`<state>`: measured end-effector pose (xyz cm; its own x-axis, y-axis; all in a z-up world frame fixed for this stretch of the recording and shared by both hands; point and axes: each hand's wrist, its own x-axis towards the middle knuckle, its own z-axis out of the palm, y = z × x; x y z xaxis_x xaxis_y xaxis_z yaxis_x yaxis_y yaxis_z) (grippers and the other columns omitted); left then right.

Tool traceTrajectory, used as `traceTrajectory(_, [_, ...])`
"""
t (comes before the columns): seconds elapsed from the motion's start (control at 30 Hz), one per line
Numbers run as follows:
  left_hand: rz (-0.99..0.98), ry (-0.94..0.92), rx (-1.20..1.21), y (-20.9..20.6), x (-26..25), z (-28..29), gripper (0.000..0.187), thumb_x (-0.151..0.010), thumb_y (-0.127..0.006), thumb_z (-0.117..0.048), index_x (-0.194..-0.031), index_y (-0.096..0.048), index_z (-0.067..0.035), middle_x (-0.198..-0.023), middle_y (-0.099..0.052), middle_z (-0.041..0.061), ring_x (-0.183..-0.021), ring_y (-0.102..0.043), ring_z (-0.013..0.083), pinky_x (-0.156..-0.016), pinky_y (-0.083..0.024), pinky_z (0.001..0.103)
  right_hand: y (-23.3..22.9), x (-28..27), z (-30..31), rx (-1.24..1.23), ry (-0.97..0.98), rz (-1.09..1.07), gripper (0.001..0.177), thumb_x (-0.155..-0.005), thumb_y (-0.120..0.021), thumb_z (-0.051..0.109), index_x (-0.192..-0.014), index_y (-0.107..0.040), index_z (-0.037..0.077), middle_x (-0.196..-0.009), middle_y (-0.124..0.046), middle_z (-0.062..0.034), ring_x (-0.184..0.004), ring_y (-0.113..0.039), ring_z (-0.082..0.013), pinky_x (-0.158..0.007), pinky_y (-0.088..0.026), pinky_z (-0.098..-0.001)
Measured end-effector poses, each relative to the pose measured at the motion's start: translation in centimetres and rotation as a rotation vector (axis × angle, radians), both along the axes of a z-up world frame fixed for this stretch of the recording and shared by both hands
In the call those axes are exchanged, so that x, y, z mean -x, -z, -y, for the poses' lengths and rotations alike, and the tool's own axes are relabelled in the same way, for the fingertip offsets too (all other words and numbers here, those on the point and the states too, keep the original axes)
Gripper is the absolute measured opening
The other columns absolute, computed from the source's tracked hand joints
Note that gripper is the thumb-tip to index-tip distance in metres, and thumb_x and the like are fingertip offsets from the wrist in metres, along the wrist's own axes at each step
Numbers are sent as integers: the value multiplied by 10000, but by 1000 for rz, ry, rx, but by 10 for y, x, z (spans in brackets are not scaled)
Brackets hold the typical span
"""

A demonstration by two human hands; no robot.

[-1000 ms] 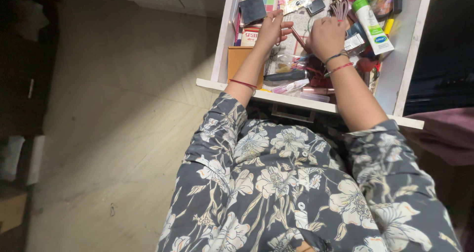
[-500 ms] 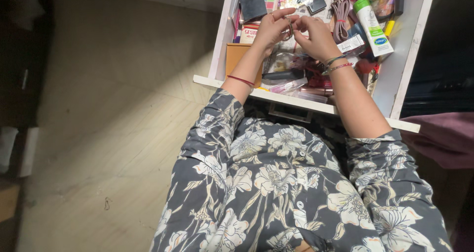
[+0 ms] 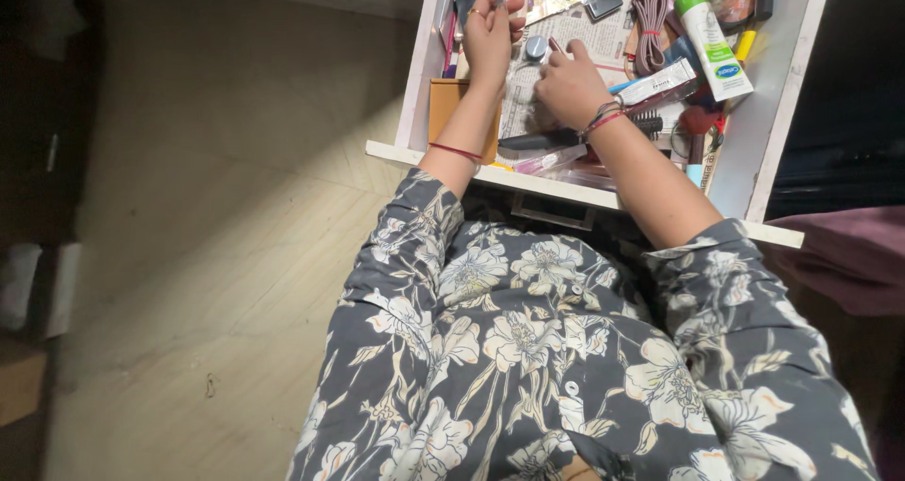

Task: The person organizes a drawer by picking up and relocating various makeup products and beauty tools, including compacts, palettes, tubes, brushes, and small bags, by hand.

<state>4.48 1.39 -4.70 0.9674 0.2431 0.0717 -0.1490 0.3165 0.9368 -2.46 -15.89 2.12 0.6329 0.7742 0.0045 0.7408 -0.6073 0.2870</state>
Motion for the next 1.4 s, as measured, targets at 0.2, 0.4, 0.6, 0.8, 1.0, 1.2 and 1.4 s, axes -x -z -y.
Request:
traceTrajectory(0.2, [-94,95,59,5,-4,5,270,-1051,-505,-86,-1302,-588,-29,-1033,-758,113,-763,-676,98,-626,-536,237,20,-8,15,-10,155,78,115,-847,-656,240,-833,-752,179,-872,-743,-12,-941,-662,-202,-884,-432,-438])
traceTrajectory(0.4, [-361,254,20,-12,7,15,463,-946,-604,-108,-1377,-440,-67,-1030,-773,145,-807,-751,163,-605,-567,247,-7,-18,43,-727,421,-212,153,-965,-683,193,-951,-652,44,-823,-709,-142,-780,-688,-353,-740,-517,-480])
traceTrajectory(0.6, [-344,331,-6,-11,7,20,482,-936,-641,-94,-1370,-433,-85,-1006,-773,161,-748,-708,163,-545,-473,275,-28,-12,30,-1010,200,-454,150,-1036,-677,118,-1112,-625,0,-949,-724,-168,-855,-736,-328,-759,-568,-405])
traceTrajectory(0.8, [113,-149,10,8,-10,7,216,-1089,-499,-109,-1272,-593,-44,-1019,-729,111,-795,-689,130,-719,-557,260,-19,-9,29,-838,273,-378,331,-1006,-660,72,-1335,-630,62,-1262,-691,-190,-1096,-675,-359,-911,-556,-447])
traceTrajectory(1.0, [10,-260,59,-3,-1,-4,217,-1058,-494,-105,-1198,-649,-48,-1046,-698,56,-732,-613,98,-677,-529,251,16,-22,13,-544,79,-212,720,-832,-700,109,-1522,-500,137,-1521,-492,-277,-1330,-501,-460,-1027,-471,-522])
traceTrajectory(1.2, [-60,-142,80,0,-2,0,205,-1047,-540,-112,-1179,-680,-43,-1019,-722,72,-708,-595,91,-635,-504,230,6,-12,5,-352,153,-242,608,-858,-713,165,-1440,-539,199,-1336,-604,-190,-1214,-577,-403,-905,-505,-535])
traceTrajectory(1.4, [-76,-26,-12,13,-1,5,244,-1000,-606,-159,-1193,-697,-41,-1031,-739,64,-703,-630,90,-597,-496,220,4,-15,16,-466,261,-259,348,-901,-766,191,-1197,-604,105,-1127,-654,-150,-974,-665,-373,-761,-546,-460])
